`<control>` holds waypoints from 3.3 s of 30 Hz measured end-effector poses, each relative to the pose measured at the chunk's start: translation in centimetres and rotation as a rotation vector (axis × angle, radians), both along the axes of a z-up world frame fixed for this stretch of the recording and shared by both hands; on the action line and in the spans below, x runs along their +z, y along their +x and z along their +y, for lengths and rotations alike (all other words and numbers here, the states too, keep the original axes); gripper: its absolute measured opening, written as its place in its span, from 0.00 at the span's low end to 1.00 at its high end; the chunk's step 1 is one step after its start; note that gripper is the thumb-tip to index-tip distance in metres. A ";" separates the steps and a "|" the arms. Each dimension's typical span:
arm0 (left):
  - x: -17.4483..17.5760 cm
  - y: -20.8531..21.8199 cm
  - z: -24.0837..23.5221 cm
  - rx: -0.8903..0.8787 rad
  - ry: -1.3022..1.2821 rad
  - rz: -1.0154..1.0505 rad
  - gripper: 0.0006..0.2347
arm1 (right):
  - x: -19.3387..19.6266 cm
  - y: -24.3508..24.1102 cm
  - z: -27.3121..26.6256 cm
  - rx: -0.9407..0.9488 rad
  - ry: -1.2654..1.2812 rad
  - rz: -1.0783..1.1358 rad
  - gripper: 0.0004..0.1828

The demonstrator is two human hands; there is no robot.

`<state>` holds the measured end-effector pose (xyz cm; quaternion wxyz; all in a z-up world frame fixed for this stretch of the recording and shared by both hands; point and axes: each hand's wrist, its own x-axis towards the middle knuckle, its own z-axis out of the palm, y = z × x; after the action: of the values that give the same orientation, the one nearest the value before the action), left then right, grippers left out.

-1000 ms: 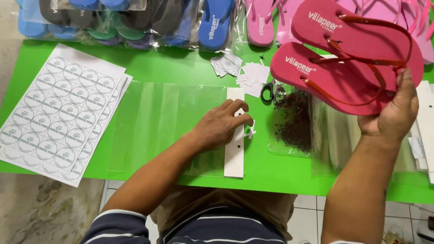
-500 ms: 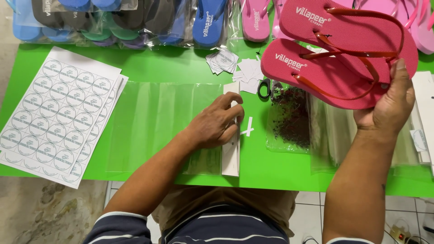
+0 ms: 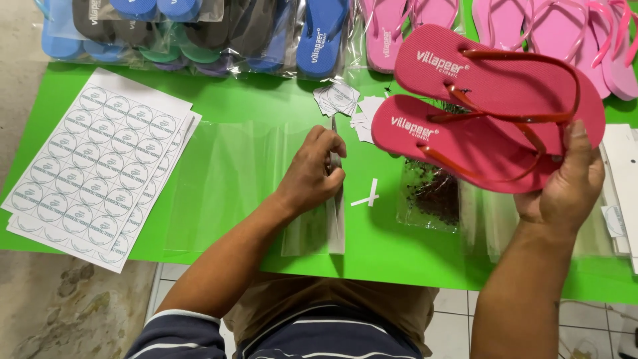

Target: Packaging flip-flops into plastic bags and attaching labels and tags.

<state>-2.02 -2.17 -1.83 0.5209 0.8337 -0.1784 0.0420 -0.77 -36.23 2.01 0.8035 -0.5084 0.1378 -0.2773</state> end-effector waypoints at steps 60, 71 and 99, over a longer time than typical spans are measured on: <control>3.6 -2.2 -5.2 0.132 0.017 -0.461 0.19 | -1.1 -8.1 5.3 0.251 -0.174 0.285 0.09; 1.7 -7.4 -3.7 0.329 0.405 -0.478 0.20 | -1.6 -10.0 6.6 0.708 -0.172 0.330 0.18; 5.9 -13.7 -3.7 0.106 0.587 -0.588 0.14 | -8.4 -10.6 14.5 0.771 0.252 0.340 0.18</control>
<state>-15.75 -5.87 4.07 0.1850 0.9074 -0.2809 0.2522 -11.42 -21.74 -6.35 0.8699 -0.4591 0.1011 0.1493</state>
